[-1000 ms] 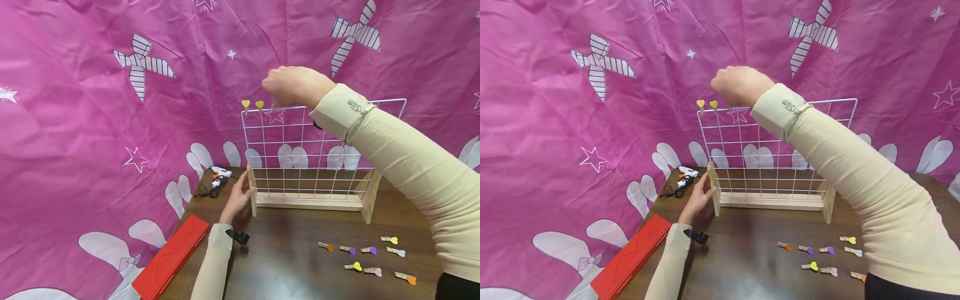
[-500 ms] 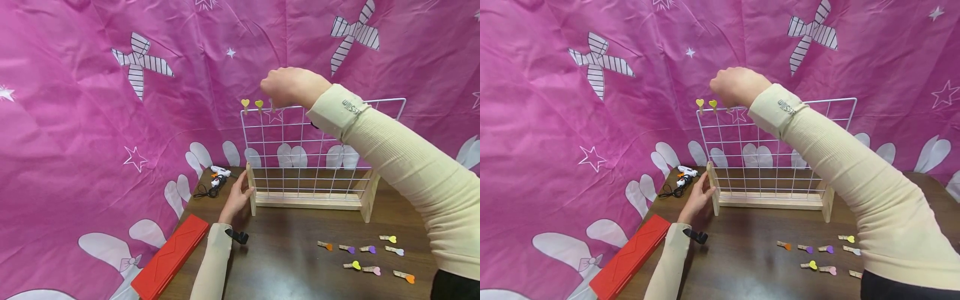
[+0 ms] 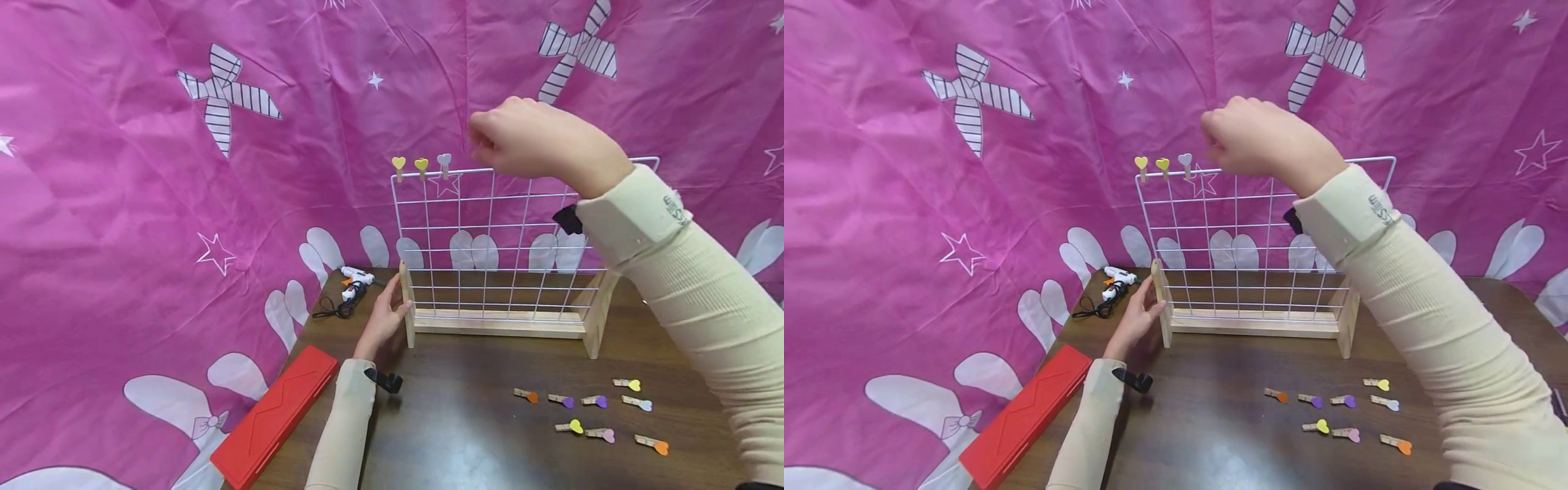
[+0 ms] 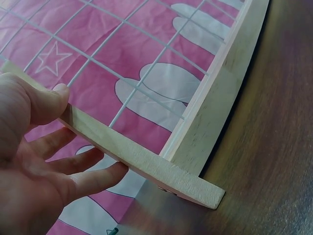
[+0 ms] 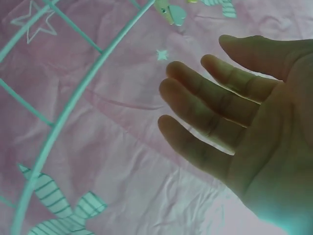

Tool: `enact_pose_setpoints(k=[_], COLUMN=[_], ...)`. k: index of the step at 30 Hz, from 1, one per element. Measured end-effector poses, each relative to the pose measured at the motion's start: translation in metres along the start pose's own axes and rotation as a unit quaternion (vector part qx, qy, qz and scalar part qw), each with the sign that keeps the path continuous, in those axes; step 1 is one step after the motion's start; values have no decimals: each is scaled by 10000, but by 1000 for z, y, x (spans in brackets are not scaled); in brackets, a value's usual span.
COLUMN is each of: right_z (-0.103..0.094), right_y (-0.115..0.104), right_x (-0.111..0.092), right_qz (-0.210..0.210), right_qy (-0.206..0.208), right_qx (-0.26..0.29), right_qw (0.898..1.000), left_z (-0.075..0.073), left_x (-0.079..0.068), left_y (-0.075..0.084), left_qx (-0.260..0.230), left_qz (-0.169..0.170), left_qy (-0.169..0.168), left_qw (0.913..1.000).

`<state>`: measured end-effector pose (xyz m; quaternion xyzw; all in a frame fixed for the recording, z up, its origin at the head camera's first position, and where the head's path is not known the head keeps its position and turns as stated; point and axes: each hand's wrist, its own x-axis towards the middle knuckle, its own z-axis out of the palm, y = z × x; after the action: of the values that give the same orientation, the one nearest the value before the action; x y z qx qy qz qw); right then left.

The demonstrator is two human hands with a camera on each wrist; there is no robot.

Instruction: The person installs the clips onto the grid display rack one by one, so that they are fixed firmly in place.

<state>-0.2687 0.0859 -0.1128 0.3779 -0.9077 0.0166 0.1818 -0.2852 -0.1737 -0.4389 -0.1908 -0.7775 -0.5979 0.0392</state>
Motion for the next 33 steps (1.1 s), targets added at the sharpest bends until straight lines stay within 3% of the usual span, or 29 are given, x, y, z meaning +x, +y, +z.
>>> enact_pose_setpoints(k=[7,17,26,33], right_z=[15,69,132,184], right_y=[4,12,34,61], right_x=[-38,-87,-147,-201], right_qz=[-110,-144,365,898], right_qy=[564,1044,946,578], right_qx=[791,1129,1462,1588], right_qw=[9952,9880,9840,9815], left_z=[1,4,0,0], left_x=[2,2,4,9], left_y=[-2,-1,-3,-28], left_qx=[-111,-216,-139,-229], left_qz=[95,65,-20,-24], left_qy=[80,98,12,8], left_qw=[9999,9997,9999,9997])
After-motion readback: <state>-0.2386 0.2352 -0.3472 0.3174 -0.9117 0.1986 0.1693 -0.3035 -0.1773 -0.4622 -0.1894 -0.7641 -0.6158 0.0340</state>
